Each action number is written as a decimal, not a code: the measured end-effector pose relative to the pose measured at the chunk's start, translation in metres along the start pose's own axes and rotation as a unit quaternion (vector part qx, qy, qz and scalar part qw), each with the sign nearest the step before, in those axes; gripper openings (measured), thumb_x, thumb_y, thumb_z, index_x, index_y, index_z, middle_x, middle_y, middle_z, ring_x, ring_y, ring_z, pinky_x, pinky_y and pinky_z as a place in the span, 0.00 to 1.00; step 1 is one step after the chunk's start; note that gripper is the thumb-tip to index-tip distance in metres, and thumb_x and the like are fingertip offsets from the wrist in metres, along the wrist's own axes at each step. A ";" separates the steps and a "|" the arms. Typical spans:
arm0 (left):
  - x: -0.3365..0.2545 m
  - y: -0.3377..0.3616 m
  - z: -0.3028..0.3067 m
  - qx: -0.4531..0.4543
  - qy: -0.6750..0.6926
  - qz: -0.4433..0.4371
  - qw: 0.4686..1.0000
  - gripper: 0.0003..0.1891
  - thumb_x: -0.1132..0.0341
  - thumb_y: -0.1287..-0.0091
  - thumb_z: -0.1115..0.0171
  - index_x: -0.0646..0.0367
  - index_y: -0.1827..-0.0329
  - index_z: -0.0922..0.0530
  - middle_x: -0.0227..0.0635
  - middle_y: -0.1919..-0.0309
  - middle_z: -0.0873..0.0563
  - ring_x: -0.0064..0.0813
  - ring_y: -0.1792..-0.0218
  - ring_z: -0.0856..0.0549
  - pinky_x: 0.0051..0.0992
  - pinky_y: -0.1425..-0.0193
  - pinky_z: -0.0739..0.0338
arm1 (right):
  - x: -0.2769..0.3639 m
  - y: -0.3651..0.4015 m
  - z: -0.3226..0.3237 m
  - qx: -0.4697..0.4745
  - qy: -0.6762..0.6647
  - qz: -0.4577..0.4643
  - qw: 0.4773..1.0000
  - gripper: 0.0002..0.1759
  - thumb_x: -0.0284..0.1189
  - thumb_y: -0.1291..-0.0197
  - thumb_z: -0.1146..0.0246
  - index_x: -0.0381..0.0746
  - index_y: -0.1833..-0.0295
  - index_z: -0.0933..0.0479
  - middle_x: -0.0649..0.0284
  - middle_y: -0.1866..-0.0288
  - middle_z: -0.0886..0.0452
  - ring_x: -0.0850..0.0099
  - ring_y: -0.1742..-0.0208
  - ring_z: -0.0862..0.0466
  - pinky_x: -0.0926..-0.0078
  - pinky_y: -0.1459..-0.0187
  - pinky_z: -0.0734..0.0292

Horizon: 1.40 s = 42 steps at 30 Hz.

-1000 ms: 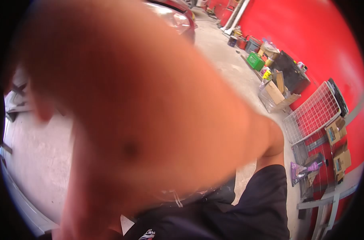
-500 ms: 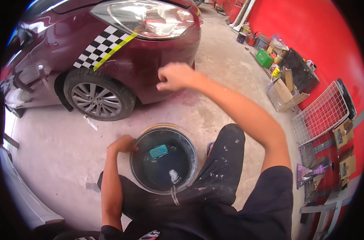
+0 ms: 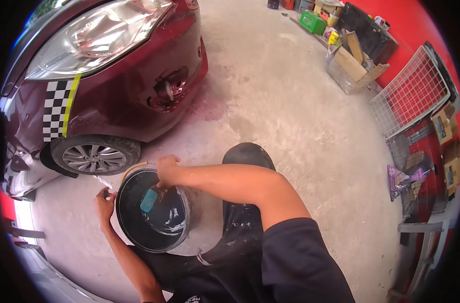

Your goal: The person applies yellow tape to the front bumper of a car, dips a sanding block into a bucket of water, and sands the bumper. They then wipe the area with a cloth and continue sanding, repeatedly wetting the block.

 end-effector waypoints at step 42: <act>-0.243 -0.215 -0.006 -0.755 0.079 0.202 0.619 0.17 0.66 0.17 0.40 0.65 0.34 0.13 0.55 0.37 0.12 0.53 0.35 0.12 0.43 0.31 0.19 | -0.249 -0.091 0.413 -0.582 0.075 0.496 0.640 0.25 0.35 0.42 0.26 0.49 0.37 0.16 0.60 0.46 0.27 0.55 0.39 0.27 0.53 0.35 0.31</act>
Point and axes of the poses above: each hand's wrist, its own y-axis away from the middle knuckle, its own z-axis out of the back of the hand, x = y × z, the point moved 5 cm from there along -y, towards the middle knuckle
